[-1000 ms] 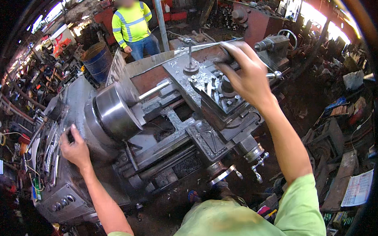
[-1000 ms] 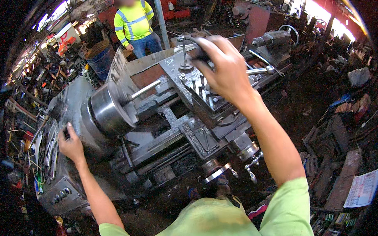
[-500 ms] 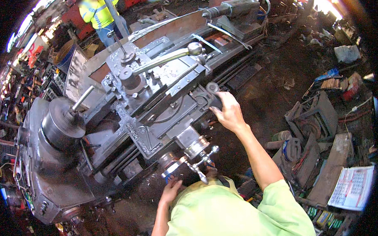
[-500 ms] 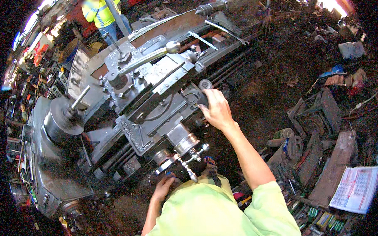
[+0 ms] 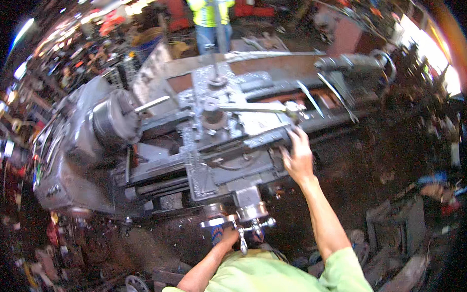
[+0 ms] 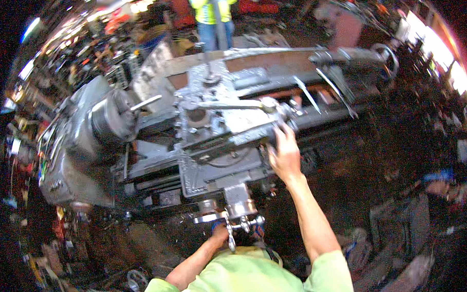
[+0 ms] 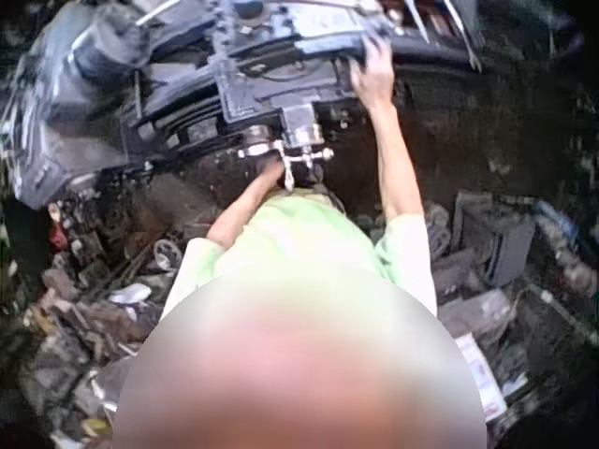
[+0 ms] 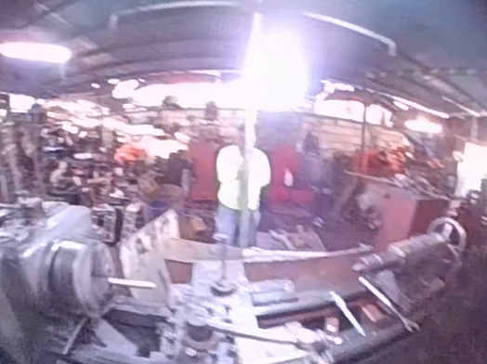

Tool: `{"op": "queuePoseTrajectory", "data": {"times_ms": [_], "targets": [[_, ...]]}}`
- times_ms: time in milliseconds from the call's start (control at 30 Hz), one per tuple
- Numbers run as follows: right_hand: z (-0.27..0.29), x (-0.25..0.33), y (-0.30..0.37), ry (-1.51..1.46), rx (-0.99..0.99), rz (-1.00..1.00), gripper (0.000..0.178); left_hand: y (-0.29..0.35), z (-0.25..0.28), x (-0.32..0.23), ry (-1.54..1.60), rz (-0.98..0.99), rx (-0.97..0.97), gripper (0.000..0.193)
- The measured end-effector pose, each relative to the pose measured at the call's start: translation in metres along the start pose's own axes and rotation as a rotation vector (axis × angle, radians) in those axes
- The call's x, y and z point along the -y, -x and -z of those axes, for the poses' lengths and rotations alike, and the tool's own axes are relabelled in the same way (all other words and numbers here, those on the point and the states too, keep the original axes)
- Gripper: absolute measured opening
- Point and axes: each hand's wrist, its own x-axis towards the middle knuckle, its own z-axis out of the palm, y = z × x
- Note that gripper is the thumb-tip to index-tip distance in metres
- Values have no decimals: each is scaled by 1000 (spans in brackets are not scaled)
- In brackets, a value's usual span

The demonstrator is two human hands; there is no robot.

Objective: The person operates a metal lathe, adjusting the tool post and carriage, then uses a file to smooth the rotating workpiece. They repeatedly measure the workpiece with a caliper and continue filing while the lathe runs.

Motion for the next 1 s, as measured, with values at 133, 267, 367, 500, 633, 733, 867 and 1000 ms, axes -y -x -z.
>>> {"op": "queuePoseTrajectory", "data": {"times_ms": [133, 267, 367, 500, 633, 733, 867, 1000], "targets": [[-11, 7, 15, -110, -50, -180, 46, 7, 0, -22, -7, 18, -14, 40], [-22, 9, 0, -441, -227, -759, 42, 12, 14, -41, 26, 22, -5, 62], [-32, 12, -11, -360, -287, -713, 36, 8, 18, -48, 265, 51, 165, 47], [-41, 19, -5, -560, -294, -817, 53, -3, 15, -41, 568, 160, 262, 22], [-45, 17, 0, -234, -322, -772, 44, -17, 12, -23, 578, 209, 425, 23], [-45, 12, -3, -418, -330, -836, 38, -27, 6, -11, 618, 217, 423, 21], [-43, 17, 2, -370, -360, -857, 45, -30, 5, -6, 650, 203, 410, 22], [-44, 30, 19, -387, -380, -869, 45, -11, 26, -13, 681, 248, 477, 17]]}}
